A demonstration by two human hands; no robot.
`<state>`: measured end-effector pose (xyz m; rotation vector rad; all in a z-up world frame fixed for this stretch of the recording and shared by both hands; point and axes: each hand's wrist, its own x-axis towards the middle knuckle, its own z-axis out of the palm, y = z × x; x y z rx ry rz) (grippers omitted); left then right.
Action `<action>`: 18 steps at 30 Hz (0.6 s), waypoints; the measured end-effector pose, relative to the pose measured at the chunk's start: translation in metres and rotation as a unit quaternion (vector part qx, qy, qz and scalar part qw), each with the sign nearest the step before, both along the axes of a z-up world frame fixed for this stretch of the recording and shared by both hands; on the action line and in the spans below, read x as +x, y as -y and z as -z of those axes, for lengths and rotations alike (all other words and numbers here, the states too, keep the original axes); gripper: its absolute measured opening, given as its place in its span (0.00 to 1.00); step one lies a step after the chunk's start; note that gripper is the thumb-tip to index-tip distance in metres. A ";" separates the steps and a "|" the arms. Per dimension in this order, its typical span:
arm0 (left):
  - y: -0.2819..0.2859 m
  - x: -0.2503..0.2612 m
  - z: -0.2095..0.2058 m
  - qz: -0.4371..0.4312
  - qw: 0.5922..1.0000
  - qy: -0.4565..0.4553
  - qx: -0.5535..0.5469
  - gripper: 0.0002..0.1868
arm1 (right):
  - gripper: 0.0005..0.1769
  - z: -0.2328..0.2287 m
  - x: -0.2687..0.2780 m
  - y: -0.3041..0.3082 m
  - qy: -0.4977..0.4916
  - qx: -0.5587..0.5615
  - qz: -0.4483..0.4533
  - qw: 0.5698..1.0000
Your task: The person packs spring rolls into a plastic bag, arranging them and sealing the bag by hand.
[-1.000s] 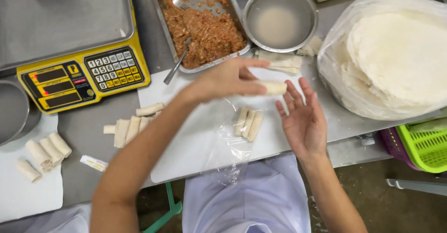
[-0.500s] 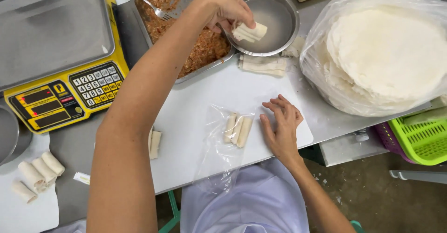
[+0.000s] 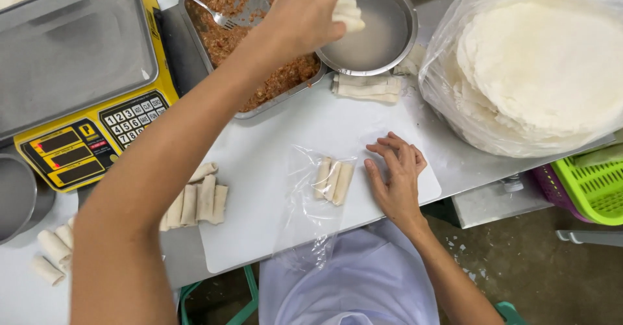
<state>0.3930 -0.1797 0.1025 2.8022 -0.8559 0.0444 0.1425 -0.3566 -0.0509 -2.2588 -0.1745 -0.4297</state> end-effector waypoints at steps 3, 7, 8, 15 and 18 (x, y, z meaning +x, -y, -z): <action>-0.014 -0.008 0.012 0.122 0.915 0.362 0.129 0.33 | 0.14 0.004 0.000 0.001 0.000 -0.008 0.000 1.000; -0.032 0.004 0.036 0.239 0.814 0.492 0.194 0.26 | 0.14 0.007 0.000 0.001 0.007 -0.018 0.004 1.000; -0.031 0.006 0.040 0.239 0.814 0.492 0.193 0.26 | 0.14 0.007 -0.001 0.001 0.007 -0.019 0.004 1.000; -0.031 0.025 0.071 0.261 0.803 0.477 0.244 0.23 | 0.13 0.008 0.003 0.003 0.011 -0.030 -0.005 0.999; -0.033 0.016 0.057 0.226 0.823 0.459 0.247 0.30 | 0.13 0.007 0.005 0.006 0.019 -0.028 -0.005 0.999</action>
